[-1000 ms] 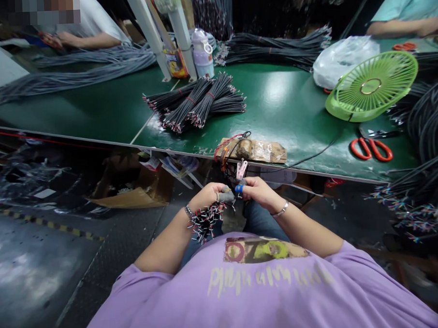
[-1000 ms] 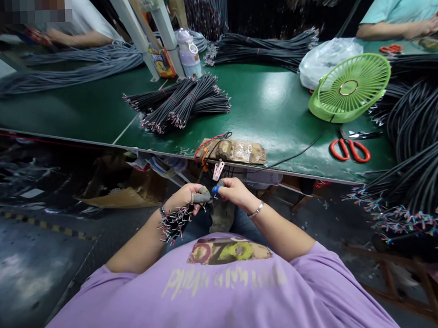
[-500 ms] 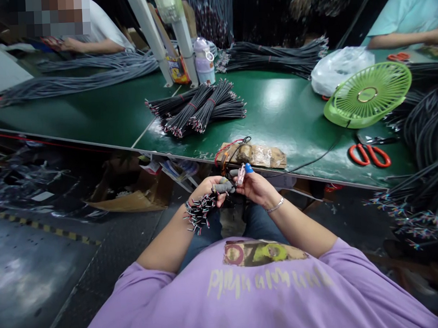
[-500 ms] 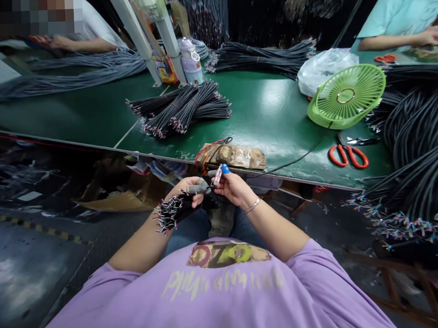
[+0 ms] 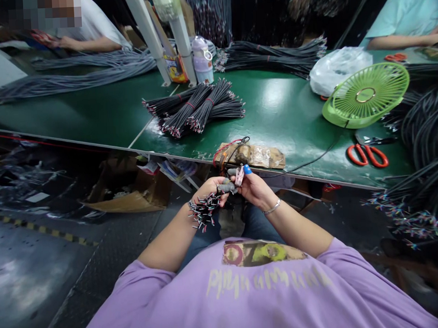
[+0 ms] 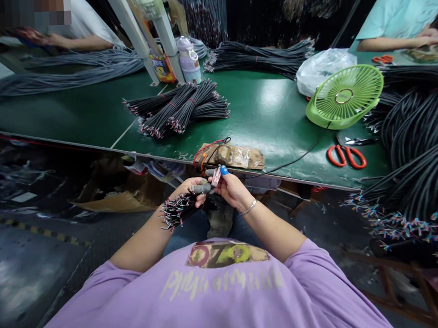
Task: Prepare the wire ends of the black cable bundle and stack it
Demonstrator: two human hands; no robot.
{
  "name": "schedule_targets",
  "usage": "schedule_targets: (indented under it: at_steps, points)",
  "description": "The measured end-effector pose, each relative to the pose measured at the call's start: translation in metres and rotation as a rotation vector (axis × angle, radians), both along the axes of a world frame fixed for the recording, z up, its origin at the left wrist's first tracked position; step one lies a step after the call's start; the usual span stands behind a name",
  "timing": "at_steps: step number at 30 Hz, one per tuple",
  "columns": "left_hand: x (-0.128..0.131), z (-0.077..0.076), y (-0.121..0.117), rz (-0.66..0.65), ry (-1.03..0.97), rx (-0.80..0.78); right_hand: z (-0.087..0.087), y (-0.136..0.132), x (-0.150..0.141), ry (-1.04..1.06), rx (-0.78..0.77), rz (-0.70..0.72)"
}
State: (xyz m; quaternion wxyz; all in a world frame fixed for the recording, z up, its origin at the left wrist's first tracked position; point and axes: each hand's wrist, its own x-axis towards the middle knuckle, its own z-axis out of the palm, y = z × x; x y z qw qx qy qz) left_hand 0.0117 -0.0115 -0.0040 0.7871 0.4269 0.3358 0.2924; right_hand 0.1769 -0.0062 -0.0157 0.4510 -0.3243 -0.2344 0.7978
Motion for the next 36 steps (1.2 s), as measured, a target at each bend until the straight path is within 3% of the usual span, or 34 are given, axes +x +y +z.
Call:
schedule_targets:
  at_steps: [10,17,22,29,36]
  points:
    - [-0.006,-0.004,-0.01,0.022,-0.027,-0.032,-0.015,-0.01,0.013,0.073,-0.042,0.1]
    - [-0.017,-0.015,-0.028,0.116,0.013,-0.009,-0.034,-0.026,0.02,0.026,-0.197,0.071]
    - [-0.035,-0.032,-0.038,0.284,-0.131,-0.144,-0.046,-0.041,0.023,-0.035,-0.266,0.117]
    - [-0.05,-0.049,-0.058,0.708,-0.325,-0.288,-0.06,-0.059,0.023,-0.137,-0.29,0.178]
    - [-0.056,-0.045,-0.073,0.76,-0.409,-0.251,-0.061,-0.074,0.022,-0.228,-0.294,0.207]
